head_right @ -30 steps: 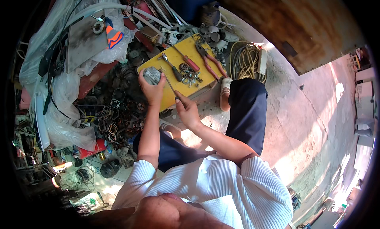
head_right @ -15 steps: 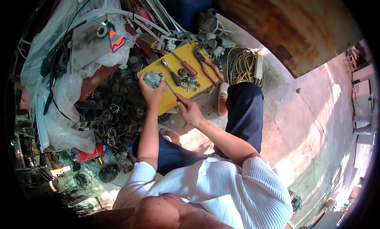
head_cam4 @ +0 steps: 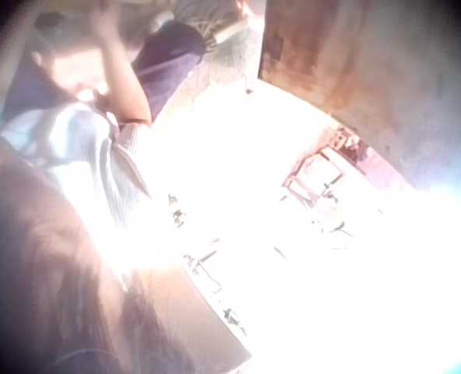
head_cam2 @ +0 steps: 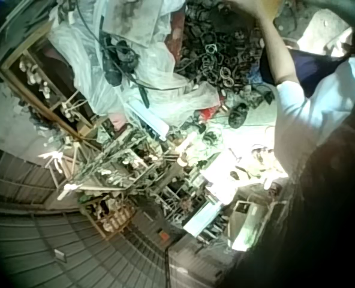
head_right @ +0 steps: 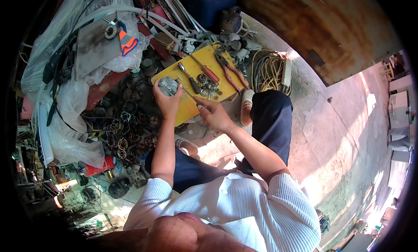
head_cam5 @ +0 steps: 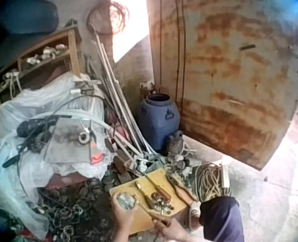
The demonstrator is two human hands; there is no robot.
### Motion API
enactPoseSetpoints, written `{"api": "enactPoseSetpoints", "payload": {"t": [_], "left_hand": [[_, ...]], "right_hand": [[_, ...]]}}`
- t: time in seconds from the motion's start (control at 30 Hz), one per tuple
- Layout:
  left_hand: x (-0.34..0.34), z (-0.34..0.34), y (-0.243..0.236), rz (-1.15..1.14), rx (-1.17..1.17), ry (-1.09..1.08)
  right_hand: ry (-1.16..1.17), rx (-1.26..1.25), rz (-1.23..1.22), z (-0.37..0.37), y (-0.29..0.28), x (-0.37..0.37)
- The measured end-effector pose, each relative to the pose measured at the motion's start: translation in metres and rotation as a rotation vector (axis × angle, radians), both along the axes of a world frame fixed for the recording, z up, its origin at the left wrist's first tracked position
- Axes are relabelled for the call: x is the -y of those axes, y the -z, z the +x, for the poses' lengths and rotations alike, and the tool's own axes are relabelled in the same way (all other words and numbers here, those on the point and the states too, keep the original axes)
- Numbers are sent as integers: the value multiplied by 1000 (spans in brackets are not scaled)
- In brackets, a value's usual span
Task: The person disassembles a mechanical component using a screwdriver and a wrench to remove small parts and screws.
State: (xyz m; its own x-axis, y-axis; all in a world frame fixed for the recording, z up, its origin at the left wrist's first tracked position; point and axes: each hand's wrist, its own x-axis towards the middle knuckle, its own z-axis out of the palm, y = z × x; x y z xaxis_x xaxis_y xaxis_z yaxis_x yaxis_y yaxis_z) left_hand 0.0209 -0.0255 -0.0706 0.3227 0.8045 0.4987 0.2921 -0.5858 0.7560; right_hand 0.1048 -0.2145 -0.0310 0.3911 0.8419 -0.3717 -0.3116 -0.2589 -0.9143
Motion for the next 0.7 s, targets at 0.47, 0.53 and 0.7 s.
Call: {"api": "enactPoseSetpoints", "payload": {"t": [0.47, 0.53, 0.7], "left_hand": [[3, 6, -2, 11, -45, -63], [4, 6, -2, 2, -41, -65], [2, 7, 0, 1, -13, -44]], "right_hand": [[164, 496, -6, -25, 12, -12], [205, 554, 3, -32, 14, -11], [237, 491, -80, -46, 4, -12]]}}
